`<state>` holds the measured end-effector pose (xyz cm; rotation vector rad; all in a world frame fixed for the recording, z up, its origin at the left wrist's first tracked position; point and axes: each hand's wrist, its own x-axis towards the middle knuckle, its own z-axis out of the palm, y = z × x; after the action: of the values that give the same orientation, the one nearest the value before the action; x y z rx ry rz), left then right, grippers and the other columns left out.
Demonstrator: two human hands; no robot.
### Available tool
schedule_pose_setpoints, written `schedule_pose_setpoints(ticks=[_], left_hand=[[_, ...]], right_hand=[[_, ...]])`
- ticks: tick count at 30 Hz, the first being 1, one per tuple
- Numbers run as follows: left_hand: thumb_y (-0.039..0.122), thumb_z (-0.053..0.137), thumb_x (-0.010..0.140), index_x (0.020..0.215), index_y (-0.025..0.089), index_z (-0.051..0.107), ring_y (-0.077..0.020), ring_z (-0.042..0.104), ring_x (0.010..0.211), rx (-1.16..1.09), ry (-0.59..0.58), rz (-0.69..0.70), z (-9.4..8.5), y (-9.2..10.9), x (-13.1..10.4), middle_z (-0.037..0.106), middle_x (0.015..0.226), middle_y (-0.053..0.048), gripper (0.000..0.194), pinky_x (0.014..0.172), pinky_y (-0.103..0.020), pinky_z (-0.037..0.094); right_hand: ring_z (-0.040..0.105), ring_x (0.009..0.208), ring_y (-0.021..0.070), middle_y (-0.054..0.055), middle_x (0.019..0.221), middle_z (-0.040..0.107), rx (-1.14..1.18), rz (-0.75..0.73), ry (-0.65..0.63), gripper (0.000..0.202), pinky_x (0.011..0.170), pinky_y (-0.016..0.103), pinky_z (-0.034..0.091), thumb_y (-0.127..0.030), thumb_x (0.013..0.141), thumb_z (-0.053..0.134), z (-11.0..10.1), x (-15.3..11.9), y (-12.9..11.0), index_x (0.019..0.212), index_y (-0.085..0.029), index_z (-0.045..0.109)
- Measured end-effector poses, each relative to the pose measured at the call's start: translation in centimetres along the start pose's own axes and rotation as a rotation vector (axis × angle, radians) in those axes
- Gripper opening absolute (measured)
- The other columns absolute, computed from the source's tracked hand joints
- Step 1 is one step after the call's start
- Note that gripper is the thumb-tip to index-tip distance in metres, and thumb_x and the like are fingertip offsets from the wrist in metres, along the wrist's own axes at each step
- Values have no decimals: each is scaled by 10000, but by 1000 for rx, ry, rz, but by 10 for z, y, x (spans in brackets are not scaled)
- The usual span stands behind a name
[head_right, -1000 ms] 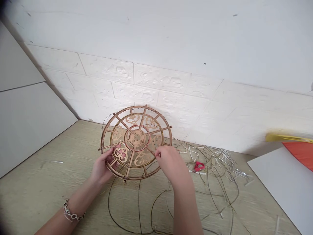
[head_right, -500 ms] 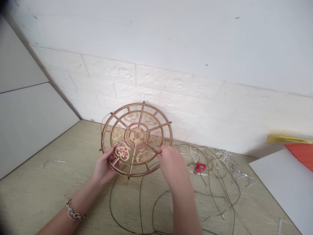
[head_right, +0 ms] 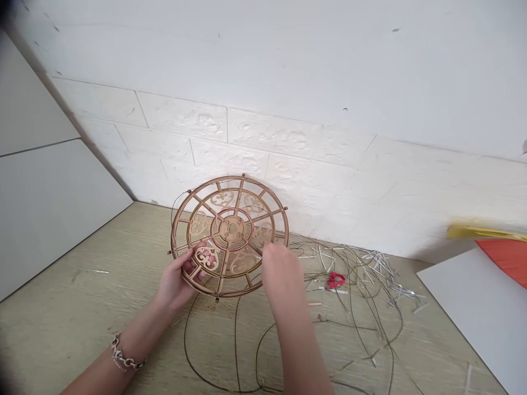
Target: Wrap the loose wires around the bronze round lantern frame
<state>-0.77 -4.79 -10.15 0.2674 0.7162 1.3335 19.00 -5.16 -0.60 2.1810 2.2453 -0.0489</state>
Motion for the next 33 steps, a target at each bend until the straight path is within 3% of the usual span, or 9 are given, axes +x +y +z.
schedule_pose_setpoints(ticks=[7, 14, 22, 25, 29, 31, 33], left_hand=[[174, 497, 798, 939, 131, 627, -191, 661, 724, -19, 5, -3, 1, -1, 0, 683, 779, -72, 197, 462, -215, 501], [179, 492, 803, 934, 127, 629, -174, 658, 689, -13, 7, 9, 1, 0, -1, 678, 755, -60, 196, 459, -212, 501], [186, 511, 792, 948, 130, 628, -181, 657, 714, 1, 15, 20, -1, 0, 1, 679, 786, -70, 203, 462, -207, 494], [189, 518, 785, 941, 126, 633, -186, 656, 719, 18, 10, 13, -2, -2, 2, 675, 777, -72, 204, 488, -219, 503], [194, 531, 773, 932, 119, 640, -180, 653, 699, 44, -4, 7, -4, -3, 2, 669, 762, -66, 206, 522, -232, 512], [198, 538, 768, 926, 116, 642, -178, 652, 692, 54, -10, 2, -4, -3, 2, 668, 757, -63, 207, 530, -232, 513], [196, 538, 767, 917, 111, 645, -179, 653, 689, 55, -12, 1, -4, -3, 3, 670, 752, -62, 204, 545, -235, 516]], right_hand=[[579, 678, 186, 81, 707, 604, 18, 142, -27, 222, 490, 256, 239, -132, 821, 392, -3, -1, -4, 725, -168, 590], [576, 685, 170, 72, 737, 603, -39, -6, 30, 231, 512, 255, 240, -58, 822, 372, 1, -3, -6, 771, -159, 574], [521, 651, 140, 39, 716, 598, 232, -6, -72, 334, 517, 236, 244, -255, 897, 318, -5, 1, 14, 644, -171, 520], [510, 653, 140, 45, 728, 595, 290, 13, -55, 384, 519, 235, 254, -315, 905, 279, -8, 0, 19, 645, -171, 522], [498, 630, 141, 40, 701, 586, 291, 26, 67, 392, 502, 238, 262, -347, 898, 290, -18, -7, 20, 637, -175, 525], [491, 594, 136, 23, 665, 571, 303, -19, 229, 359, 490, 238, 280, -340, 899, 299, -27, -17, 15, 676, -184, 534], [513, 592, 133, 7, 679, 575, 377, -151, 476, 271, 507, 235, 342, -280, 898, 307, -37, -33, 7, 824, -204, 557]])
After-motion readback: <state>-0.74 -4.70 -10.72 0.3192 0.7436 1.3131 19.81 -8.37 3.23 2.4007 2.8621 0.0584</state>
